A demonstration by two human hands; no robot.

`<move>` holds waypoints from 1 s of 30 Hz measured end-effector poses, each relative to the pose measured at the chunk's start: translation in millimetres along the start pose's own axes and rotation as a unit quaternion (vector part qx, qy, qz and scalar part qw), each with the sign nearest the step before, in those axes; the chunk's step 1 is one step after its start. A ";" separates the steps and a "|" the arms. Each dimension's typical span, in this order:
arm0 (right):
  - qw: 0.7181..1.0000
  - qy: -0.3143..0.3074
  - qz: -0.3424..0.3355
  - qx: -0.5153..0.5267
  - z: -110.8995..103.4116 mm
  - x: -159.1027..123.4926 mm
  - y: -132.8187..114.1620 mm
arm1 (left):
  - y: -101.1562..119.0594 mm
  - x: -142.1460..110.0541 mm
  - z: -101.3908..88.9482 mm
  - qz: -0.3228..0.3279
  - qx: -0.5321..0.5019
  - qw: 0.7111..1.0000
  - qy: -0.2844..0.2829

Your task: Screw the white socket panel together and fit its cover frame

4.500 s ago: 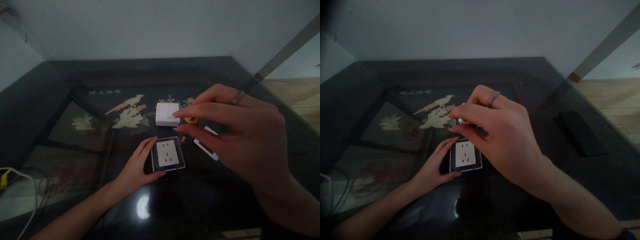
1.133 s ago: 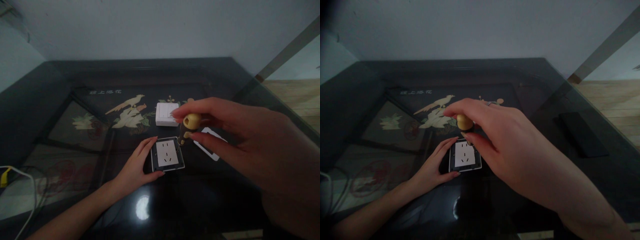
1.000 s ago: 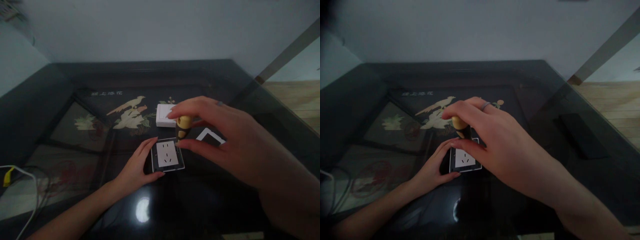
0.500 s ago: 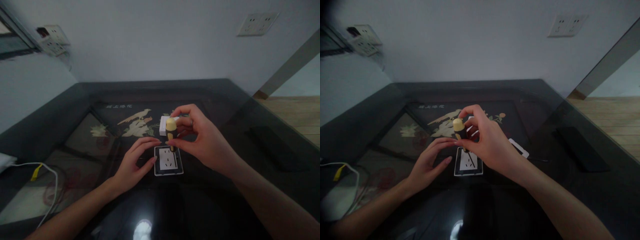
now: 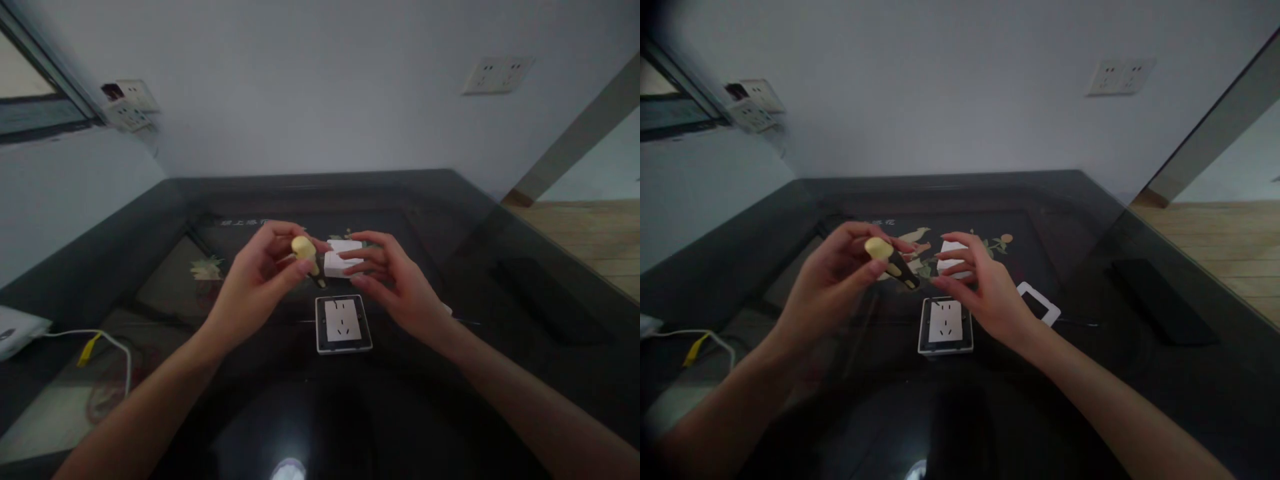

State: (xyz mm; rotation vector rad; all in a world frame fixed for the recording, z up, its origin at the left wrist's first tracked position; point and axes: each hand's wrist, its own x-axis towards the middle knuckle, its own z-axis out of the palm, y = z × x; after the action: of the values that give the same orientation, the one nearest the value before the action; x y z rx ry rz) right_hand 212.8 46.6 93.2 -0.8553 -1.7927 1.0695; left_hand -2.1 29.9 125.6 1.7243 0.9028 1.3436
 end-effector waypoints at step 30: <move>0.943 -0.124 -0.036 -0.305 11.5 -51.2 74.1 | -26.2 -3.9 10.4 0.027 0.064 0.997 0.019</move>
State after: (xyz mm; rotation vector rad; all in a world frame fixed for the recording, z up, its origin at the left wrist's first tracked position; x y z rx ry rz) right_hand 232.0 28.5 6.3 -1.0343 -2.4092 0.5851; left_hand 5.2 37.2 99.1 1.8379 0.9884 1.3844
